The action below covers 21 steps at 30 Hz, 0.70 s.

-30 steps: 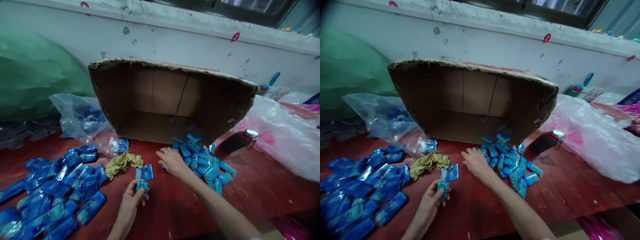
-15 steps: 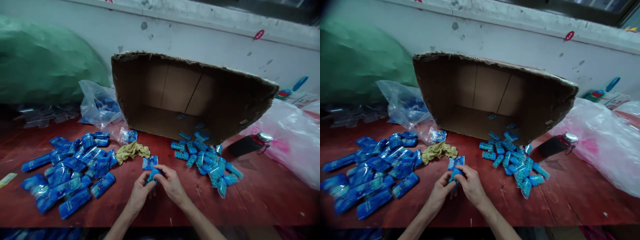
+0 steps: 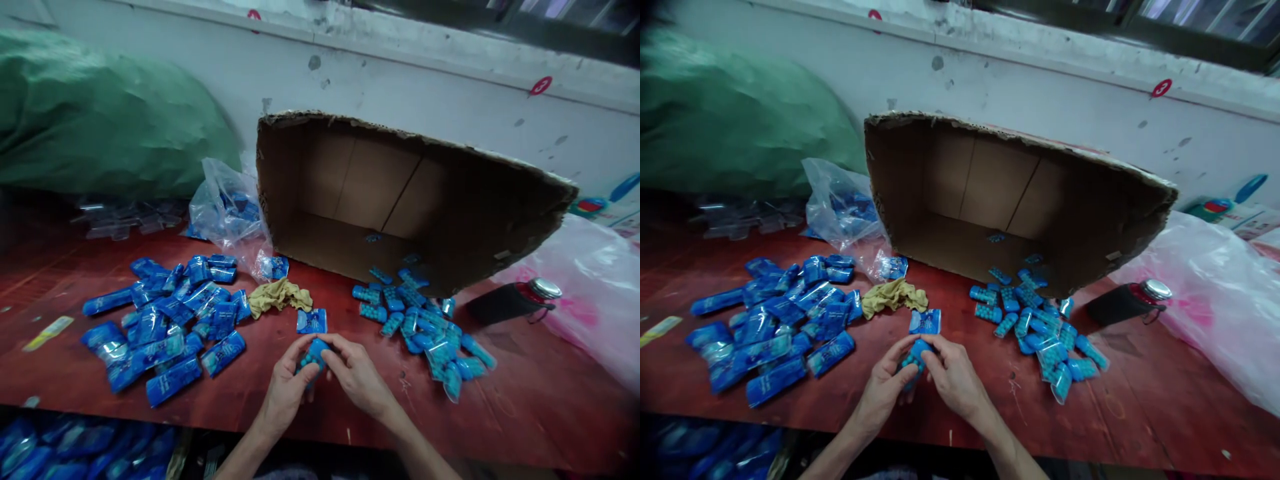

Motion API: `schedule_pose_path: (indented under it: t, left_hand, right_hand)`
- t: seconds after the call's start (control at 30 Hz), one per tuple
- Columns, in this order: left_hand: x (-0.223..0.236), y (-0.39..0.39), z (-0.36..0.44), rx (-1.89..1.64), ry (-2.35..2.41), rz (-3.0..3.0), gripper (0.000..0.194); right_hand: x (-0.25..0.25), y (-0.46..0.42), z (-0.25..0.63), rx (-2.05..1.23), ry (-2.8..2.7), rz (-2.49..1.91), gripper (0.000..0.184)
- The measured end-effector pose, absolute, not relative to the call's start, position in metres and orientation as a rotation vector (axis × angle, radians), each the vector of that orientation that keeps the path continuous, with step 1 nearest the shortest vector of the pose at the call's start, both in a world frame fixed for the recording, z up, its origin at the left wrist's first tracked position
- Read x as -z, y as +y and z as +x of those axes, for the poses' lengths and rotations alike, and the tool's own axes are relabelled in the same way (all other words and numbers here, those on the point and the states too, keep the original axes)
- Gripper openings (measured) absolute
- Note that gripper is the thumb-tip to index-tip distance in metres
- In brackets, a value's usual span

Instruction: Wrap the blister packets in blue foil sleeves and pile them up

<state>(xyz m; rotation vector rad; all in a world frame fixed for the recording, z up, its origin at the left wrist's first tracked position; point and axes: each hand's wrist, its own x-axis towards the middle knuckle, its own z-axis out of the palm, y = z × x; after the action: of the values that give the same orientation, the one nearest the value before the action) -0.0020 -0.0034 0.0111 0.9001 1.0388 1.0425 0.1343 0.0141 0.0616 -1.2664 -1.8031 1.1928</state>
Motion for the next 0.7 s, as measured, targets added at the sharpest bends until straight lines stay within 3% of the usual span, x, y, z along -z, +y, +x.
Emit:
schedule_pose_path:
  t: [0.2,0.3,0.37,0.43,0.5,0.7]
  left_hand:
    - [-0.024,-0.005,0.006,-1.128,1.188,0.829,0.036]
    - [-0.024,-0.002,0.007,-1.124,1.199,0.798,0.041]
    - [-0.024,0.0,0.006,-1.116,1.13,0.764,0.047]
    - [-0.026,0.001,0.003,-1.117,1.037,0.702,0.05]
    - [-0.029,0.001,0.001,-1.126,0.961,0.647,0.048]
    - [-0.034,-0.007,-0.002,-1.048,0.869,0.637,0.038]
  right_hand:
    - [-0.054,0.013,0.13,-0.942,-1.92,-1.198,0.031]
    - [-0.052,0.013,0.13,-0.955,-1.997,-1.223,0.036]
    - [-0.053,0.011,0.13,-0.979,-2.076,-1.256,0.054]
    - [-0.053,0.009,0.129,-0.951,-2.166,-1.309,0.086]
    - [-0.051,0.007,0.127,-0.896,-2.228,-1.37,0.1]
    - [-0.043,-0.001,0.124,-0.759,-2.23,-1.362,0.07]
